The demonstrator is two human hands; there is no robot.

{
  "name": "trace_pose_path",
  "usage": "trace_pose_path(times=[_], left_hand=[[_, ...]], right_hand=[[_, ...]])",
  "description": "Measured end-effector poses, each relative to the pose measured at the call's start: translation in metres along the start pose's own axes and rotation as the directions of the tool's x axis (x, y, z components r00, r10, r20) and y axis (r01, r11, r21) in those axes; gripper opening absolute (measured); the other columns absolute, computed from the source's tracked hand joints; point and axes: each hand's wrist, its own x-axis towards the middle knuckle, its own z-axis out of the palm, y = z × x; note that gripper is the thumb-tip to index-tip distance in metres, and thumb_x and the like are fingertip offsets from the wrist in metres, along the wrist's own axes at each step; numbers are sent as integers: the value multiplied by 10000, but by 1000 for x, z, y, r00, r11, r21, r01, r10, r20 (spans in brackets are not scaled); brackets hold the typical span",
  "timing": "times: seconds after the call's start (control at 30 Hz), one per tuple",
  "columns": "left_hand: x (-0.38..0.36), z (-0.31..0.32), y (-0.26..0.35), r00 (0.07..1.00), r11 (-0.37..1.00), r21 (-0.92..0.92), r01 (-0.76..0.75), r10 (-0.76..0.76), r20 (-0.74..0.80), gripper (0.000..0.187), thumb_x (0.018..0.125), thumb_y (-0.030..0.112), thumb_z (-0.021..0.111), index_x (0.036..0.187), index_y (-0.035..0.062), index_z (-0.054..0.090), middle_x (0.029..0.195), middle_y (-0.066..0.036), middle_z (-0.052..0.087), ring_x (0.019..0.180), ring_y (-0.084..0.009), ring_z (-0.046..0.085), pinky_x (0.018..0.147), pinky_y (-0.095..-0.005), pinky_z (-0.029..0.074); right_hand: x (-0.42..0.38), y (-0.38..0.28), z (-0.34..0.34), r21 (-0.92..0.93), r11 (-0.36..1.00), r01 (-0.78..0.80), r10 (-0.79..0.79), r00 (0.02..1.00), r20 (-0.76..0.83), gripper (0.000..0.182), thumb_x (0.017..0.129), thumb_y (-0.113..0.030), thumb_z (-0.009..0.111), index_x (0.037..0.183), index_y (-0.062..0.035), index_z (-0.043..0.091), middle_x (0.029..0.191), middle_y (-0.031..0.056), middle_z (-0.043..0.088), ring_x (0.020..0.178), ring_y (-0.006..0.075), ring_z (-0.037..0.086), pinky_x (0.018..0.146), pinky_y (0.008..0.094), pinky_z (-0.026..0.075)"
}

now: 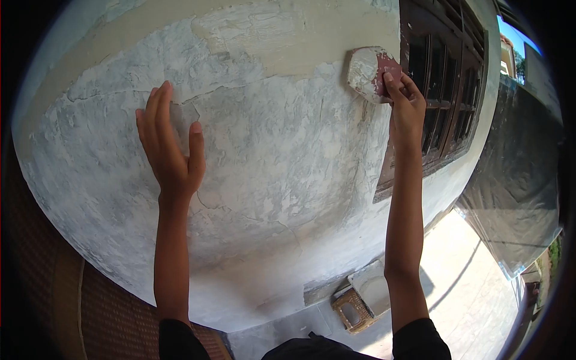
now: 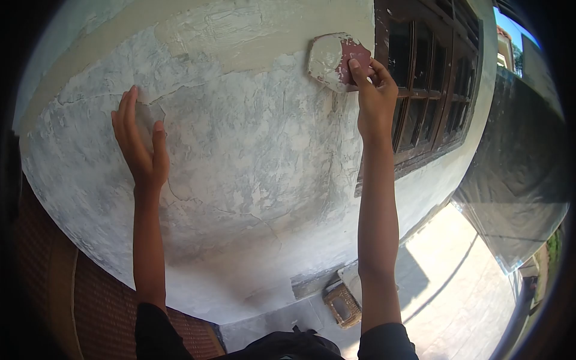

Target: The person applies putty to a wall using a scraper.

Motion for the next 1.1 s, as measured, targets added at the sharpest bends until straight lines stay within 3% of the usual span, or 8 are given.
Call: trace_pose_path(times=[0.23,0.47,0.53,0.57,0.77,0.83,0.9,1.1], left_hand=[[-4,28,44,999,983,-185,-15,23,42,564,988,213,489,1501,38,332,1514,-156,427,1422,-365,362,1177,-609,167],[1,36,47,1000,981,-192,-28,27,-8,544,1001,248,485,1487,45,350,1503,-148,436,1417,-355,370,1187,-609,156],[4,33,43,999,984,-177,-32,27,-30,539,1005,258,482,1485,47,355,1498,-148,440,1416,-353,372,1187,-609,156],[6,31,40,999,987,-157,-23,18,-34,539,1007,266,482,1485,50,358,1493,-149,441,1413,-352,376,1186,-610,161],[10,18,16,999,997,-73,11,-15,-48,557,986,269,507,1480,51,369,1483,-149,443,1410,-340,381,1181,-609,168],[9,14,10,999,998,-54,17,-19,-47,577,961,253,534,1474,44,375,1480,-147,449,1415,-331,378,1179,-603,164],[10,12,6,999,999,-47,11,-13,-46,574,964,255,531,1475,46,374,1475,-149,452,1410,-330,383,1180,-604,161],[20,8,1,997,999,-32,7,-10,-78,543,1016,330,472,1477,59,379,1481,-149,446,1407,-335,379,1189,-601,156]], right_hand=[[-10,-9,-6,-12,1000,-5,5,1000,22,497,853,-180,810,1229,61,592,1040,95,672,934,131,632,877,245,469],[10,-47,83,21,988,152,-153,972,181,494,868,-158,792,1260,63,587,993,90,706,930,126,664,899,260,477],[9,-63,114,-8,993,116,-112,971,211,298,929,-97,705,1158,71,617,893,88,681,742,122,648,666,242,524],[10,-63,120,-3,993,120,-116,970,215,298,929,-97,705,1158,71,617,893,88,681,742,122,648,666,242,524],[32,-55,106,-185,969,162,-130,976,173,333,930,-136,715,1168,72,611,922,99,684,762,125,652,677,250,528],[69,-22,62,-223,960,170,-136,978,160,493,860,-169,799,1242,72,601,982,83,702,942,136,669,908,262,476],[78,-19,38,-185,973,134,-123,990,74,475,862,-177,796,1223,73,614,992,80,697,960,148,671,912,268,478],[55,-53,89,37,976,216,-219,949,226,491,878,-149,775,1259,92,584,1027,114,697,965,156,664,906,279,489]])
